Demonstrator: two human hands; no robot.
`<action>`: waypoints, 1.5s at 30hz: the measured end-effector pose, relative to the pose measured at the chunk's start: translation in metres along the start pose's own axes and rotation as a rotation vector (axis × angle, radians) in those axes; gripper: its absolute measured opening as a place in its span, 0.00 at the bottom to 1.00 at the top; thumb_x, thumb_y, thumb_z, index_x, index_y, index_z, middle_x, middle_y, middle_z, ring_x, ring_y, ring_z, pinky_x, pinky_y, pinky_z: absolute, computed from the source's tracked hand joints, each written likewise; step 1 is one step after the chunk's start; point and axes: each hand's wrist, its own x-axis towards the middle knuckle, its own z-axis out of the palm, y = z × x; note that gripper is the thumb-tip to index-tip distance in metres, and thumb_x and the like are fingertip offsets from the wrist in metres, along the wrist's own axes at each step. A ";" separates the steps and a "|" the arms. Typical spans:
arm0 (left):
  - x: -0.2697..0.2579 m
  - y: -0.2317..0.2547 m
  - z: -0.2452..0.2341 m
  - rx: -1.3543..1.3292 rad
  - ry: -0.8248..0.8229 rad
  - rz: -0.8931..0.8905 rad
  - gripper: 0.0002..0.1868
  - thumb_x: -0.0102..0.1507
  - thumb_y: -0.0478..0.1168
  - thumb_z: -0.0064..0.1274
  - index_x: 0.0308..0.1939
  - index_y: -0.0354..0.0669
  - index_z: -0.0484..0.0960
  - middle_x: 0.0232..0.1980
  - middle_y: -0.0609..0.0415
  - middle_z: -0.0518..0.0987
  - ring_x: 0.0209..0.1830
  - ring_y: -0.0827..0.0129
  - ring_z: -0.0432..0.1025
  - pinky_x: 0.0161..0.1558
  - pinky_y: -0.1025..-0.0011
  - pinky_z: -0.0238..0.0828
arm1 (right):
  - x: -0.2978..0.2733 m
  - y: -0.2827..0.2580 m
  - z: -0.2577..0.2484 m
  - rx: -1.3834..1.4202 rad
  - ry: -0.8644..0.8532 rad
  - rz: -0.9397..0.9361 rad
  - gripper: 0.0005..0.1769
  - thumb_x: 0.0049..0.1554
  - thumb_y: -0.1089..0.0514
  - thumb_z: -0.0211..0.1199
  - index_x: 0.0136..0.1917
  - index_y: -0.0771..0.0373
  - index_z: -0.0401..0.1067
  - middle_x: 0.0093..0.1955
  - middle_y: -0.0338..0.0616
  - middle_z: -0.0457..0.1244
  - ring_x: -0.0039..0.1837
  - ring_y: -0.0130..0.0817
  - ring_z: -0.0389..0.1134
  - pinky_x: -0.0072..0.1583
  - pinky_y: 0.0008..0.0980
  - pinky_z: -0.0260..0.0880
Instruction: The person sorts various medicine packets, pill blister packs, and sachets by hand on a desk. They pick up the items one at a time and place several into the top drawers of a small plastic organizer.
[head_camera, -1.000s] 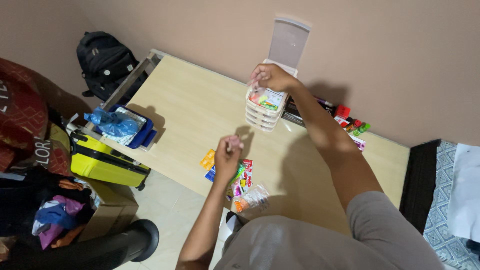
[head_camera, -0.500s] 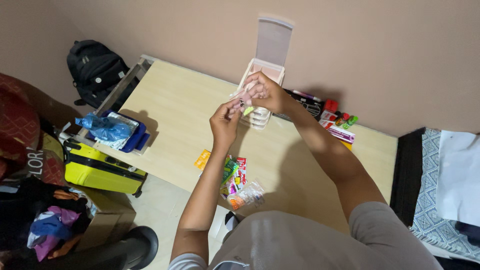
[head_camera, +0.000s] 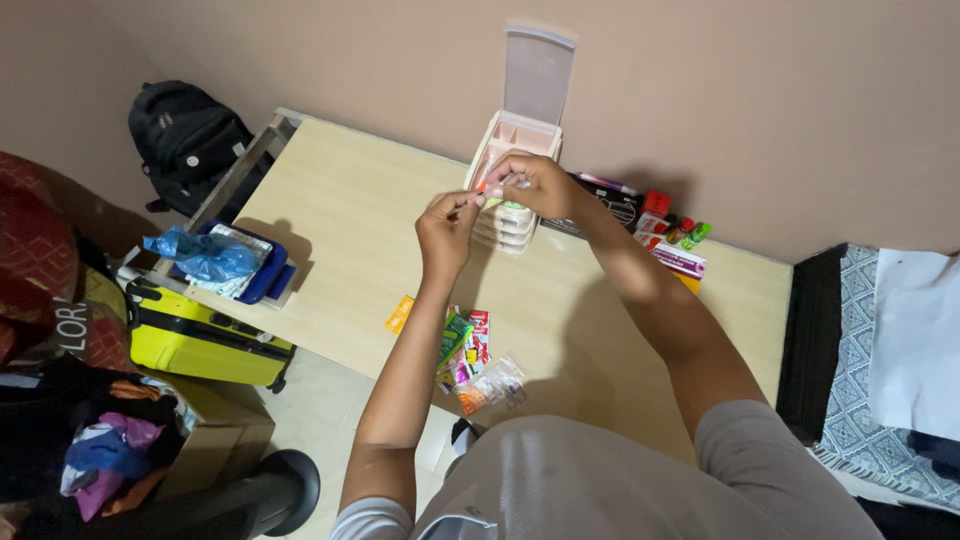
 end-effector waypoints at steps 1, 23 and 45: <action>0.002 -0.007 0.002 -0.042 -0.010 -0.081 0.06 0.66 0.31 0.58 0.47 0.35 0.87 0.42 0.52 0.84 0.39 0.76 0.77 0.41 0.76 0.75 | 0.002 0.011 -0.001 0.082 0.004 0.075 0.09 0.64 0.64 0.62 0.57 0.70 0.73 0.54 0.44 0.68 0.57 0.28 0.69 0.59 0.31 0.71; 0.055 -0.131 0.064 0.477 0.234 -0.163 0.06 0.58 0.34 0.59 0.37 0.44 0.89 0.31 0.53 0.83 0.35 0.62 0.75 0.38 0.63 0.73 | -0.092 0.078 0.034 0.038 0.681 0.288 0.12 0.62 0.61 0.64 0.57 0.69 0.71 0.53 0.42 0.70 0.56 0.27 0.72 0.58 0.28 0.74; 0.047 -0.155 0.100 1.246 0.125 0.163 0.04 0.56 0.35 0.57 0.26 0.48 0.82 0.20 0.53 0.78 0.38 0.61 0.67 0.42 0.58 0.52 | -0.252 0.060 0.110 0.265 0.997 0.592 0.11 0.59 0.62 0.66 0.54 0.70 0.75 0.46 0.41 0.69 0.46 0.25 0.69 0.50 0.27 0.72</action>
